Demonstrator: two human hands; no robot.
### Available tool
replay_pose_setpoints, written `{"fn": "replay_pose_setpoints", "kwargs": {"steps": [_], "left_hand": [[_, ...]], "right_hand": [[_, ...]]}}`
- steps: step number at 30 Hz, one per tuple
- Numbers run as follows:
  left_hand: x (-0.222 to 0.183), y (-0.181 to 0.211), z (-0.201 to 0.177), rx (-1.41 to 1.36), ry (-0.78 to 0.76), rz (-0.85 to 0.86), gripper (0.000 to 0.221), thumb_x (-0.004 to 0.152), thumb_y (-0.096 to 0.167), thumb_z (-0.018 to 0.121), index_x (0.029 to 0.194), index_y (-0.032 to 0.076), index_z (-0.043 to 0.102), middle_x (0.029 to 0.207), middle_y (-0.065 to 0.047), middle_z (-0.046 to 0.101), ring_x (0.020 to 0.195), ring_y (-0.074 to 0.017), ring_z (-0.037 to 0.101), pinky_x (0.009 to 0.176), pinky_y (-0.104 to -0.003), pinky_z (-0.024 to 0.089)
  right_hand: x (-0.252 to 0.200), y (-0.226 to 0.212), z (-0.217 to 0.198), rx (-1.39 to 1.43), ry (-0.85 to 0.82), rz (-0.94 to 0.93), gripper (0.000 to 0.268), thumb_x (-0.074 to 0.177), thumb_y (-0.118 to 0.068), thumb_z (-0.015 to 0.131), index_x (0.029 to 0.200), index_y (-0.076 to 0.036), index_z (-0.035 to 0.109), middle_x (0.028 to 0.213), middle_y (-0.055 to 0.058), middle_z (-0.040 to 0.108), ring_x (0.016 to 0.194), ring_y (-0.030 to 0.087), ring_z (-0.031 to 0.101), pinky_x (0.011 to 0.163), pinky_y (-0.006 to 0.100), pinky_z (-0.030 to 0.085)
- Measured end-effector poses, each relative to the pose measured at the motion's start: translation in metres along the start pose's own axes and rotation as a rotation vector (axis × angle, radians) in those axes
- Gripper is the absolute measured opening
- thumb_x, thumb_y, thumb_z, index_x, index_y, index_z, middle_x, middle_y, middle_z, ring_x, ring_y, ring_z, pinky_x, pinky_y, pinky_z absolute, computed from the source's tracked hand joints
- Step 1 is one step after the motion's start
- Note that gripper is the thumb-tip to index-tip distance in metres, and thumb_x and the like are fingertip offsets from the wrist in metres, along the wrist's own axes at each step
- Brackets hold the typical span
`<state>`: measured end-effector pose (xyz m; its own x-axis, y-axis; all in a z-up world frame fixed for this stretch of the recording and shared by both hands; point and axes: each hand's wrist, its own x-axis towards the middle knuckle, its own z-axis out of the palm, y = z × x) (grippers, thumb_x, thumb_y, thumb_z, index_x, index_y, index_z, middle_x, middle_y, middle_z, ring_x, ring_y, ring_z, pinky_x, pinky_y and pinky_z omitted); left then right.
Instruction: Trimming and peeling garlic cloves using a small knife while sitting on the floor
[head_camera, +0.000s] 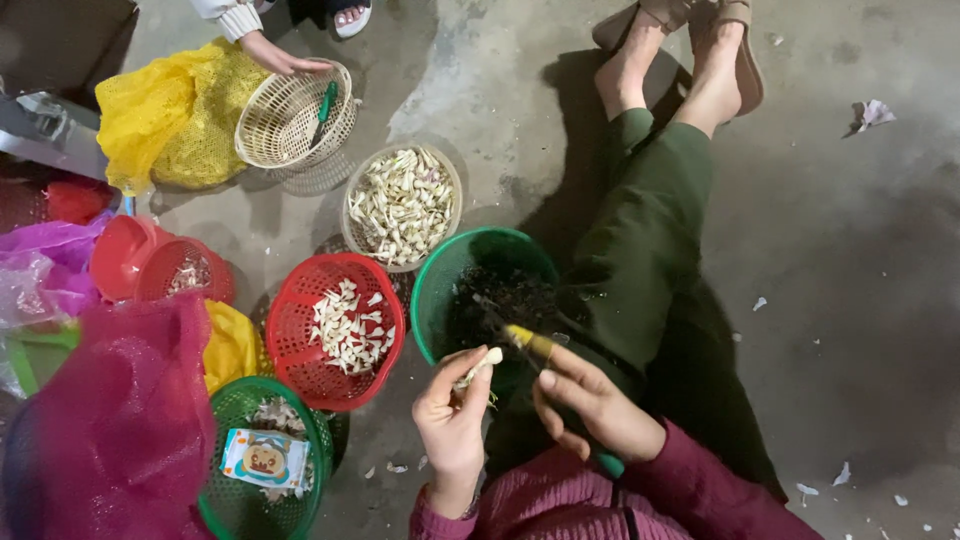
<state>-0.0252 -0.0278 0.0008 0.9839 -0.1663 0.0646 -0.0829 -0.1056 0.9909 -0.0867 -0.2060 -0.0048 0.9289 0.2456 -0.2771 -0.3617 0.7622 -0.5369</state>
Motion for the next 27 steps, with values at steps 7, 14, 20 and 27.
{"fn": "replay_pose_setpoints", "kwargs": {"steps": [7,14,20,27], "left_hand": [[-0.002,-0.019,-0.007,-0.169,0.06,-0.201,0.029,0.088,-0.01,0.067,0.116,-0.003,0.073,0.1,-0.013,0.078,0.069,-0.0104,0.056,0.062,-0.023,0.048],[-0.006,-0.037,-0.009,-0.369,0.04,-0.255,0.031,0.09,-0.012,0.062,0.119,-0.007,0.07,0.105,-0.012,0.075,0.086,-0.0141,0.064,0.079,-0.024,0.049],[-0.009,-0.031,-0.005,-0.309,0.054,-0.225,0.03,0.088,-0.013,0.061,0.116,-0.006,0.07,0.099,-0.011,0.074,0.086,-0.0152,0.064,0.081,-0.026,0.051],[-0.011,-0.031,-0.001,-0.277,0.079,-0.182,0.031,0.087,-0.013,0.064,0.116,-0.005,0.072,0.102,-0.012,0.077,0.085,-0.0147,0.067,0.079,-0.025,0.052]], "right_hand": [[0.005,0.005,-0.01,-0.32,0.113,-0.048,0.067,0.102,-0.017,0.048,0.165,-0.024,0.027,0.066,0.006,0.059,0.042,0.009,0.041,0.036,0.019,0.034],[0.002,0.013,-0.004,-0.562,-0.041,-0.193,0.067,0.101,-0.008,0.054,0.163,-0.011,0.027,0.076,0.004,0.064,0.06,0.01,0.053,0.052,0.022,0.043],[0.001,0.014,-0.001,-0.619,-0.046,-0.243,0.065,0.101,-0.008,0.056,0.161,-0.008,0.032,0.078,0.002,0.064,0.062,0.009,0.051,0.056,0.023,0.043],[0.001,0.019,-0.004,-0.545,-0.024,-0.226,0.063,0.101,-0.008,0.056,0.16,-0.006,0.035,0.08,0.004,0.065,0.064,0.01,0.054,0.057,0.023,0.046]]}}
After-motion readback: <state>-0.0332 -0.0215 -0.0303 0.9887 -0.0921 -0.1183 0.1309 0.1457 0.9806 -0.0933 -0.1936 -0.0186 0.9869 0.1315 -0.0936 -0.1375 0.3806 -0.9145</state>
